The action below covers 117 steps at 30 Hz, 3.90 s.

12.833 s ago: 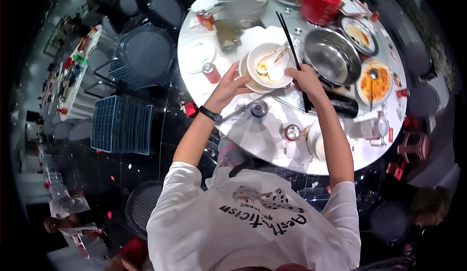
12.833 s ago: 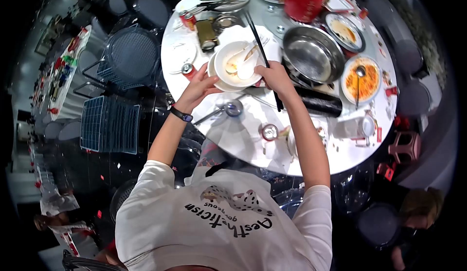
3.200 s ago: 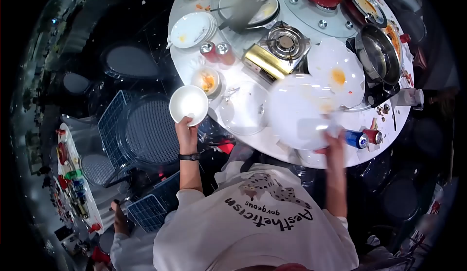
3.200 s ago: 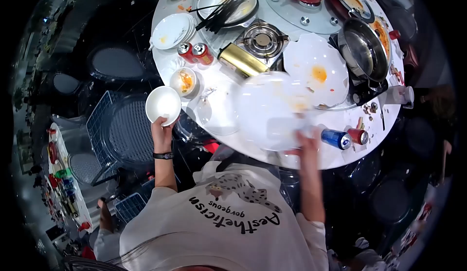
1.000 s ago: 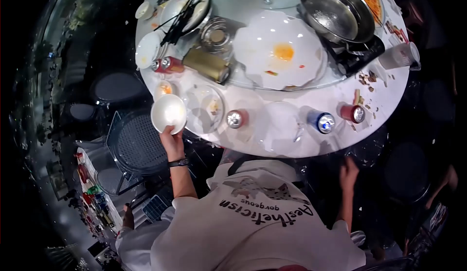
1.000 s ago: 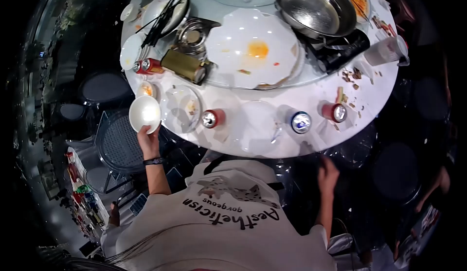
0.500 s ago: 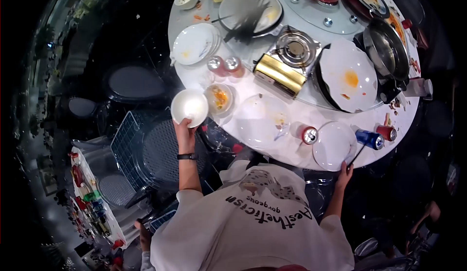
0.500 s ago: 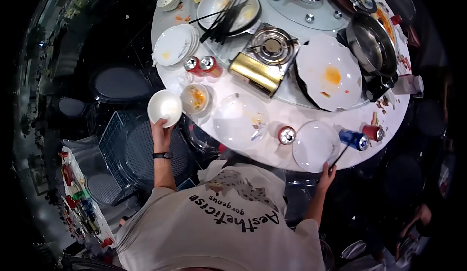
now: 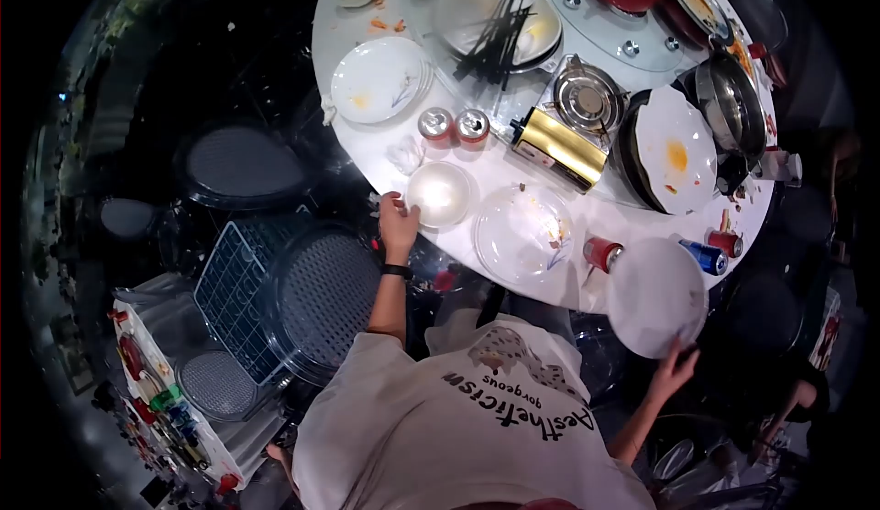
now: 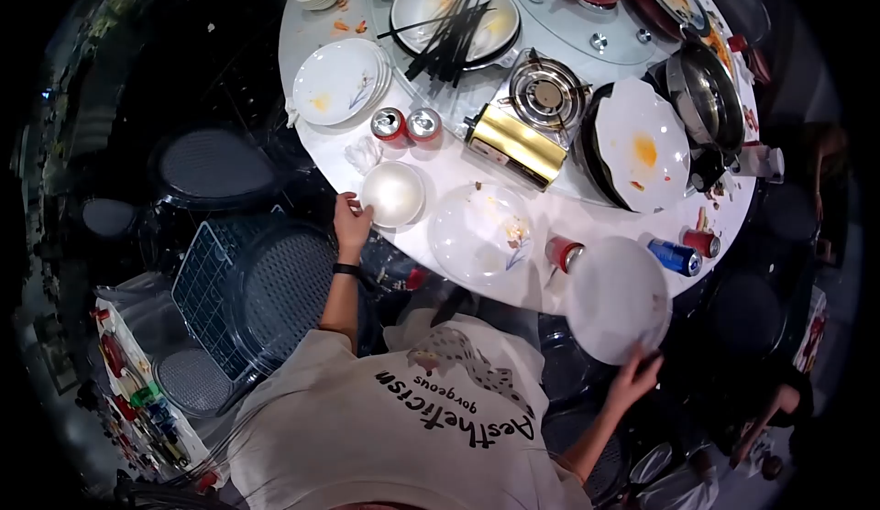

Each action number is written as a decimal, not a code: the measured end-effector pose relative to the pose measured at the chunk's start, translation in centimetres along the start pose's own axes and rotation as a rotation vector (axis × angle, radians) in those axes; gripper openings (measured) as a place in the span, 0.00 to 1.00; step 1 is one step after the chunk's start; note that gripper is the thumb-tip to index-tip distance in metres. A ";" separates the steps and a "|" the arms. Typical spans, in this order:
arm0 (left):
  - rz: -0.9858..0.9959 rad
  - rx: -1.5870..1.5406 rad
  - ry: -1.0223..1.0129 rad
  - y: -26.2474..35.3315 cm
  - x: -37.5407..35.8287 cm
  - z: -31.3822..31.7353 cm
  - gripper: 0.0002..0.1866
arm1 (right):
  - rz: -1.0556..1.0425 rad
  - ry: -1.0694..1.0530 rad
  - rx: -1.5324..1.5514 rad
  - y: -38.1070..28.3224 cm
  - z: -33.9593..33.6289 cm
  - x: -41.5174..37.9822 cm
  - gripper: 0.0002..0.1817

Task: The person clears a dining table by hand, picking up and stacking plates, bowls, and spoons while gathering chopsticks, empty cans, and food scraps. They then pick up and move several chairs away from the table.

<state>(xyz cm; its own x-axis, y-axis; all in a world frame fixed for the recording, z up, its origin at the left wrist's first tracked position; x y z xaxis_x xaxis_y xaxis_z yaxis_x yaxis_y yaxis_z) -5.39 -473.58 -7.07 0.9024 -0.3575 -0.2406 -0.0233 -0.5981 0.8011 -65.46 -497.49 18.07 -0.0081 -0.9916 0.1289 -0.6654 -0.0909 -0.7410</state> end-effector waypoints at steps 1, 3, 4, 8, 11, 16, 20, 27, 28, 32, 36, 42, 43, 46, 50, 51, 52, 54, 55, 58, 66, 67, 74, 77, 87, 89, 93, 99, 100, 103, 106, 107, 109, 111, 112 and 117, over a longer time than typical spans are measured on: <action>-0.035 -0.113 -0.038 -0.9 0.2 0.8 0.21 | -0.003 -0.083 0.004 -1.5 3.5 0.0 0.15; -0.207 -0.545 -0.270 -1.7 -0.3 4.0 0.25 | 0.006 -0.271 -0.015 -3.3 10.4 -0.2 0.14; -0.327 -0.731 -0.363 -2.0 -0.8 5.4 0.28 | 0.015 -0.377 -0.038 -3.2 13.9 -0.4 0.15; -0.278 -0.802 -0.360 -2.4 -0.2 5.2 0.29 | 0.036 -0.526 0.182 1.5 26.0 -3.0 0.18; -0.296 -0.837 -0.369 0.0 -1.5 2.6 0.27 | 0.113 -0.521 0.121 4.0 29.0 -3.5 0.14; -0.349 -0.858 -0.263 0.6 -2.5 -2.8 0.26 | -0.137 -0.443 -0.158 1.0 30.2 -3.0 0.17; -0.327 -0.871 -0.183 1.7 -3.0 -5.8 0.26 | -0.281 -0.345 -0.279 -0.4 30.5 -4.0 0.30; -0.313 -0.866 -0.248 -0.9 -4.0 -5.0 0.27 | 0.163 -0.602 0.010 4.6 33.1 -3.7 0.30; -0.359 -0.859 -0.230 -2.0 -4.2 -4.3 0.28 | 0.176 -0.582 0.057 4.4 32.9 -3.4 0.27; -0.431 -0.825 -0.223 -3.2 -4.7 -1.4 0.28 | 0.491 -0.707 0.343 5.2 33.4 -4.8 0.19; -0.388 -0.855 -0.294 -1.4 -3.9 -0.3 0.29 | 0.711 -0.742 0.603 4.9 34.3 -6.9 0.20; -0.163 -1.018 -0.247 9.2 5.7 -6.1 0.27 | 0.684 -0.778 0.588 6.3 34.6 -7.8 0.21; -0.104 -1.013 -0.230 11.6 8.8 -7.4 0.27 | 0.694 -0.788 0.563 5.7 34.4 -7.8 0.21; 0.048 -0.976 -0.147 17.6 20.4 -9.4 0.27 | 0.685 -0.777 0.545 5.2 34.4 -7.7 0.21; 0.126 -0.924 -0.006 21.8 36.0 -8.7 0.27 | 0.716 -0.738 0.556 3.6 34.3 -7.2 0.21; 0.126 -0.908 0.036 22.3 39.4 -8.2 0.27 | 0.728 -0.729 0.541 3.9 34.2 -7.2 0.21; 0.122 -0.892 0.080 22.4 42.6 -7.5 0.27 | 0.741 -0.722 0.530 4.1 34.2 -7.0 0.22; 0.107 -0.867 0.164 22.9 47.4 -6.5 0.27 | 0.769 -0.712 0.515 4.4 34.4 -6.9 0.22; 0.067 -0.853 0.198 22.6 49.3 -5.9 0.28 | 0.768 -0.706 0.508 4.3 34.6 -6.7 0.22; -0.047 -0.817 0.264 21.3 53.3 -4.4 0.29 | 0.753 -0.668 0.538 3.4 34.8 -6.1 0.21; -0.182 -0.490 0.285 19.3 56.1 -4.0 0.31 | 0.801 -0.670 0.371 6.4 34.6 -6.7 0.20; -0.149 -0.375 0.305 19.5 55.6 -4.6 0.28 | 0.817 -0.690 0.334 6.9 34.2 -6.9 0.20; 0.590 0.179 -0.383 24.1 22.0 -3.9 0.15 | 0.811 -0.664 0.424 8.2 34.7 -7.4 0.19; 0.032 0.215 -1.252 12.9 3.6 2.1 0.14 | 0.803 -0.678 0.432 7.7 34.7 -7.4 0.17; -0.079 -0.346 -0.964 3.2 -7.7 14.7 0.32 | 0.772 -0.796 0.559 7.7 33.9 -9.7 0.25; 0.003 -0.153 -1.000 4.4 -8.7 13.0 0.39 | 0.765 -0.798 0.498 4.9 32.5 -10.1 0.27; -0.287 -0.669 -1.130 11.1 -8.5 6.0 0.41 | 0.797 -0.781 0.657 -7.3 31.7 -9.0 0.25; -0.327 -0.890 -0.716 12.7 0.1 -5.2 0.35 | 0.364 -1.053 0.617 -21.7 38.3 -4.4 0.26; -0.291 -0.933 -0.630 13.0 2.1 -6.7 0.34 | 0.357 -1.067 0.668 -24.0 39.9 -3.4 0.24; -0.179 -0.979 -0.434 12.1 8.5 -8.7 0.32 | 0.319 -0.888 0.745 -27.1 44.3 3.6 0.21; -0.116 -0.926 -0.299 10.2 14.7 -9.3 0.31 | 0.211 -0.733 0.569 -25.7 50.0 12.2 0.23; -0.127 -0.908 -0.278 10.0 16.4 -8.9 0.30 | 0.139 -0.703 0.416 -24.8 51.8 14.8 0.26; -0.158 -0.903 -0.240 9.3 19.0 -7.9 0.30 | -0.011 -0.659 0.124 -23.9 54.6 18.4 0.29; -0.163 -0.919 -0.222 8.6 20.3 -7.1 0.30 | -0.168 -0.647 -0.119 -24.2 56.5 19.6 0.30; -0.168 -0.918 -0.217 8.0 21.0 -6.7 0.31 | -0.195 -0.556 -0.157 -24.2 56.8 20.1 0.28; -0.104 -0.676 -0.150 8.1 22.4 -7.0 0.31 | -0.259 -0.465 -0.224 -27.3 56.6 18.3 0.27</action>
<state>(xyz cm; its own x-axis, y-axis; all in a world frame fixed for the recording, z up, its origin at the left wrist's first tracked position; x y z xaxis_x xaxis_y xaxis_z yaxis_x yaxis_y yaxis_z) 17.68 -481.41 -2.10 0.8150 -0.4470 -0.3689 0.3768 -0.0749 0.9233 -5.13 -518.39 3.36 0.4717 -0.8801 -0.0530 -0.7439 -0.3650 -0.5597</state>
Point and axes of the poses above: each hand's wrist, its own x-axis towards the middle knuckle, its own z-axis out of the palm, y = z × x, the point moved 10 cm from there along x, towards the middle knuckle, and after that the axes turned 2 degrees about x, right-handed, at the moved point
